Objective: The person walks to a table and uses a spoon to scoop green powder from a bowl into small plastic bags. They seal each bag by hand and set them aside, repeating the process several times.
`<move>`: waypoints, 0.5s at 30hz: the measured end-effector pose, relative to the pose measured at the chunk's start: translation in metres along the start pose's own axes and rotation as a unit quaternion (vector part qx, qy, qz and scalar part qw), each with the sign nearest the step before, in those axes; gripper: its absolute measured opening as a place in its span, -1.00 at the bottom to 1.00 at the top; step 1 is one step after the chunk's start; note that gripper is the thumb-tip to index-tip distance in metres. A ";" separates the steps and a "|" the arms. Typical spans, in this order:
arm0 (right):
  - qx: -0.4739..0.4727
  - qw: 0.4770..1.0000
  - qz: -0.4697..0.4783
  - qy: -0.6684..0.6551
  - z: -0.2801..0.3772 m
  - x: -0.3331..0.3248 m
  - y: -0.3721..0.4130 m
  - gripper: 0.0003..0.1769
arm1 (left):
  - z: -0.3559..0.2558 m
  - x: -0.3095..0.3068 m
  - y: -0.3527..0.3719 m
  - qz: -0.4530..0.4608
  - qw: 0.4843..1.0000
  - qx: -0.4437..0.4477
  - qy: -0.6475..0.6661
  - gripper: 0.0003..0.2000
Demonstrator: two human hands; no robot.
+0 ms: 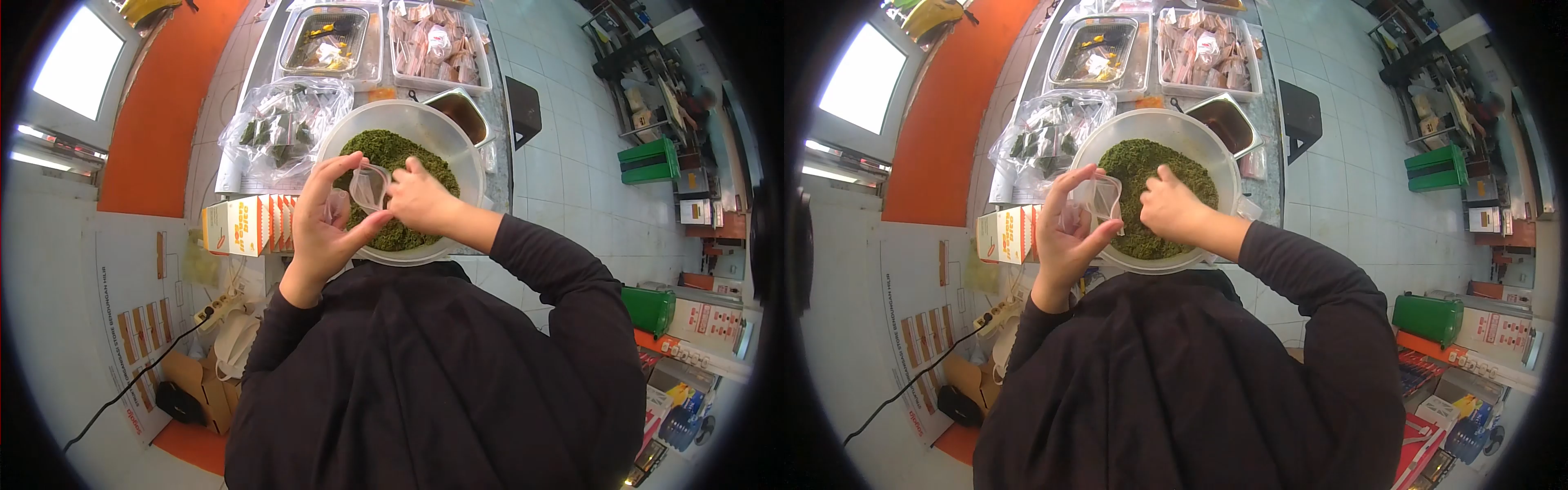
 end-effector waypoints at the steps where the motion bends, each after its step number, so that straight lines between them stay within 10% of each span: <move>1: -0.018 0.999 0.020 -0.017 0.003 0.003 0.000 -0.85 | -0.004 0.000 0.001 0.016 1.000 -0.017 -0.011 -0.27; 8: 0.009 0.953 0.121 -0.279 -0.030 -0.012 0.014 -0.71 | 0.008 0.002 0.004 0.009 1.000 -0.013 -0.022 -0.25; 15: 0.088 0.913 -0.106 -0.385 -0.069 -0.085 0.056 -0.80 | 0.017 -0.004 0.005 0.021 0.996 -0.070 -0.053 -0.15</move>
Point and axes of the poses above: each hand's wrist, its own y-axis away from the middle knuckle, its own x-axis out of the palm, z = x × y, the point moved 1 cm from there along -y, towards the middle knuckle, and after that the axes turned 7 degrees about -y, right-handed, at the moved point
